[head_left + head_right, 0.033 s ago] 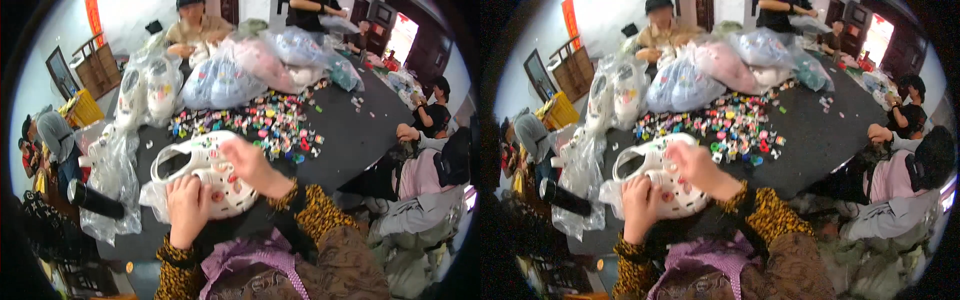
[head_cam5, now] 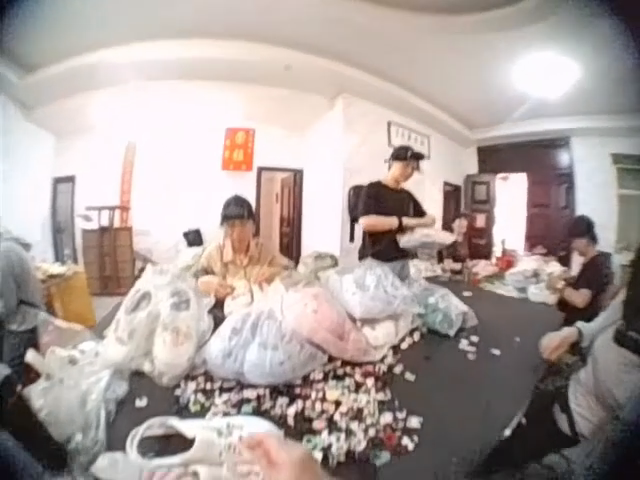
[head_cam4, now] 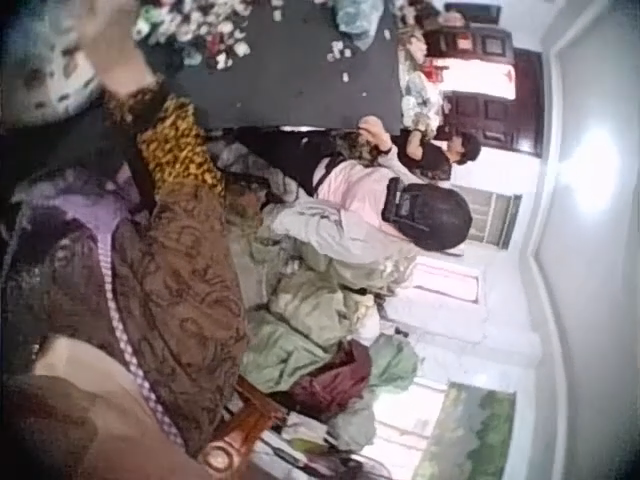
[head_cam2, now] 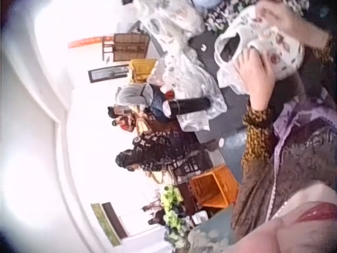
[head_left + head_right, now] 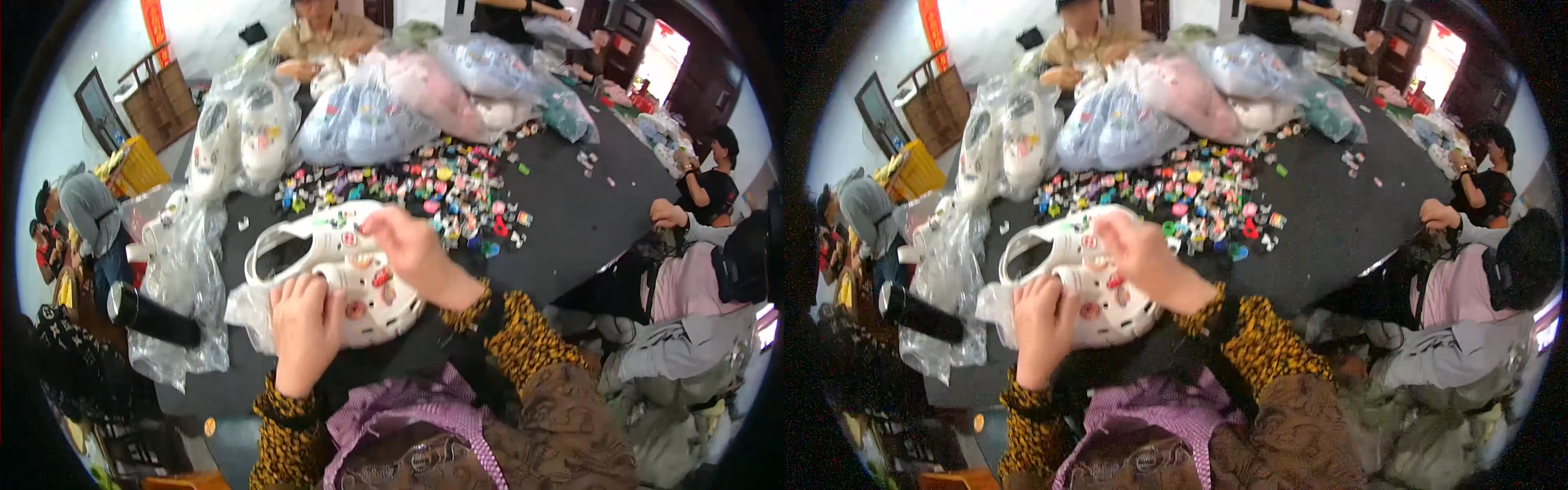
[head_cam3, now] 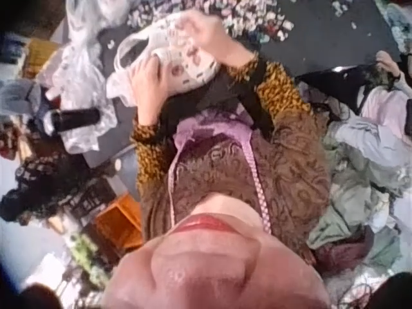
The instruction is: Attaching decorative charms into holes on rubber shoes.
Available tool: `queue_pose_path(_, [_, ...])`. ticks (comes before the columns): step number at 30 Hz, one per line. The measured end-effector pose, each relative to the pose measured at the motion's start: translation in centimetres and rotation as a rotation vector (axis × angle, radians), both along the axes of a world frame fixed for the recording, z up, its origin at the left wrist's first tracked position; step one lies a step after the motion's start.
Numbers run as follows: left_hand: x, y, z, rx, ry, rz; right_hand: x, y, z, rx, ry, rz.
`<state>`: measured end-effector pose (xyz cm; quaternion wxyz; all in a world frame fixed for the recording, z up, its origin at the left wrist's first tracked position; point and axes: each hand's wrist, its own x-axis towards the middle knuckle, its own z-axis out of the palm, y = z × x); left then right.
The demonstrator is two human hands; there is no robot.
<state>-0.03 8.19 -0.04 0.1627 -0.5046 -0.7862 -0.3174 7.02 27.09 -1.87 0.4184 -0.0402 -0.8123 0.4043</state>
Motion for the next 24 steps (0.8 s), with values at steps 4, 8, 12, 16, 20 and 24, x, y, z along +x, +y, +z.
queue_pose_path(4, [-0.1,0.0,-0.3,-0.007,-0.014,-0.008,0.3,0.5,-0.8,0.128,-0.029,-0.049])
queue_pose_path(8, [-0.1,0.1,-0.3,0.000,-0.023,-0.007,0.6,0.1,-1.4,0.405,0.040,-0.074])
queue_pose_path(12, [-0.1,0.1,0.0,-0.032,-0.008,0.011,1.0,-0.6,-1.3,0.732,0.076,-0.026])
queue_pose_path(16, [0.0,0.0,0.3,-0.002,-0.015,-0.007,1.1,-0.9,-0.7,0.691,0.050,-0.014])
queue_pose_path(20, [0.2,-0.2,0.3,0.013,-0.014,-0.007,1.0,-0.8,-0.5,0.669,0.036,0.000])
queue_pose_path(24, [0.3,-0.2,0.3,0.012,-0.033,0.000,0.7,-0.7,-0.6,0.661,0.009,0.023])
